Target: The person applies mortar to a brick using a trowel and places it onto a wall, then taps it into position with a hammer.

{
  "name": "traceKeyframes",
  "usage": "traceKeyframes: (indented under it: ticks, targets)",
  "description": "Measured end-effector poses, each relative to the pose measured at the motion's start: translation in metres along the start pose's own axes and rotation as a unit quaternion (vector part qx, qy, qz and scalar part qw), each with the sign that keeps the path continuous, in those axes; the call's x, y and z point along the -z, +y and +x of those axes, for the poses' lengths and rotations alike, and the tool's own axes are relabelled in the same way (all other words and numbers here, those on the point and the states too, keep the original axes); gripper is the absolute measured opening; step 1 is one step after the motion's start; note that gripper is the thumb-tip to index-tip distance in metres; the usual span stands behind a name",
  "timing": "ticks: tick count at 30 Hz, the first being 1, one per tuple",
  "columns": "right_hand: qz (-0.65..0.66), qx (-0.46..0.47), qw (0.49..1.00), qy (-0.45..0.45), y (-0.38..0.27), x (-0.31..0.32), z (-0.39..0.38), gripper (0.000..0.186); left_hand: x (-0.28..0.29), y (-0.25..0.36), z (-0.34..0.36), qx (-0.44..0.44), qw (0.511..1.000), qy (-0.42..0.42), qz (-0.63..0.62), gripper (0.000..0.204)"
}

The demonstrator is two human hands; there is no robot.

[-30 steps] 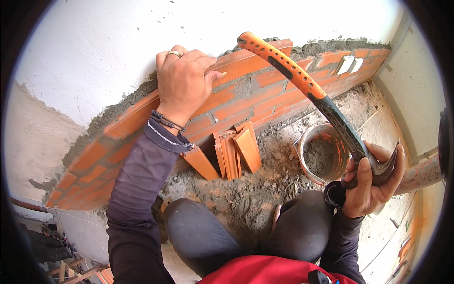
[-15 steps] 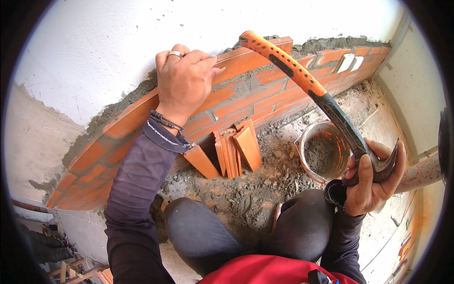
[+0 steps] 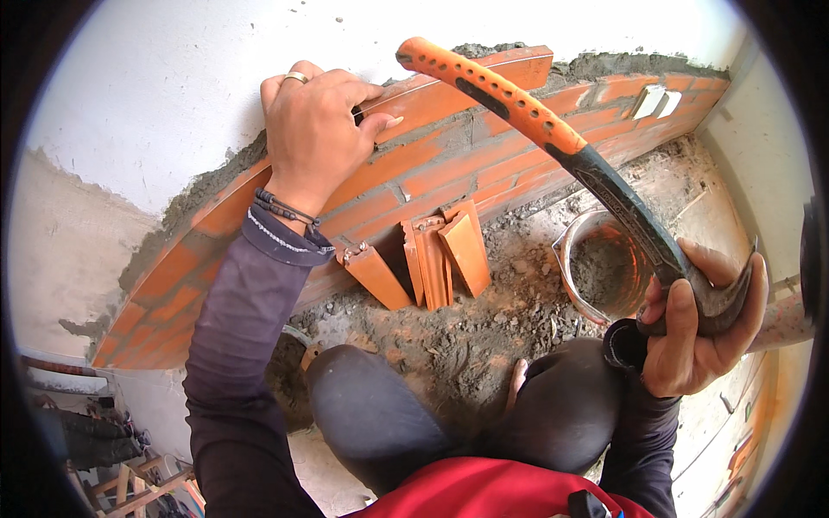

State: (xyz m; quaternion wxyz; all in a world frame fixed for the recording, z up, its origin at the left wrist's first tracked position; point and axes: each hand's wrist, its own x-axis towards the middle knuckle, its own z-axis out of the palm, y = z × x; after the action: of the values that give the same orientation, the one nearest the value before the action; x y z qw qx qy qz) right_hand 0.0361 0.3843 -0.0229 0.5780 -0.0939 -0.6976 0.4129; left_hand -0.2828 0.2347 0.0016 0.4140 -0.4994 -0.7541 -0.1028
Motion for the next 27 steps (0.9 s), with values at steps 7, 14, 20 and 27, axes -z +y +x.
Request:
traceKeyframes:
  ticks: [7, 14, 20, 27]
  targets:
    - [-0.022, 0.024, 0.999, -0.027, -0.0014, -0.0015, 0.0031, 0.068, -0.0018, -0.0023, -0.0012, 0.008, 1.0, -0.003, -0.016, 0.034]
    - [-0.024, 0.025, 0.999, -0.027, -0.002, -0.0035, 0.0038, 0.066, -0.0017, -0.0025, -0.001, 0.022, 0.999, -0.02, -0.022, 0.036]
    - [-0.038, 0.025, 0.998, -0.039, -0.001, -0.0039, 0.0037, 0.065, -0.0033, -0.0031, -0.0007, 0.013, 0.999, -0.013, -0.03, 0.037]
    - [-0.009, 0.058, 0.998, -0.037, 0.0034, -0.0055, 0.0032, 0.064, -0.0034, -0.0014, -0.0008, 0.017, 0.999, -0.02, -0.039, 0.035]
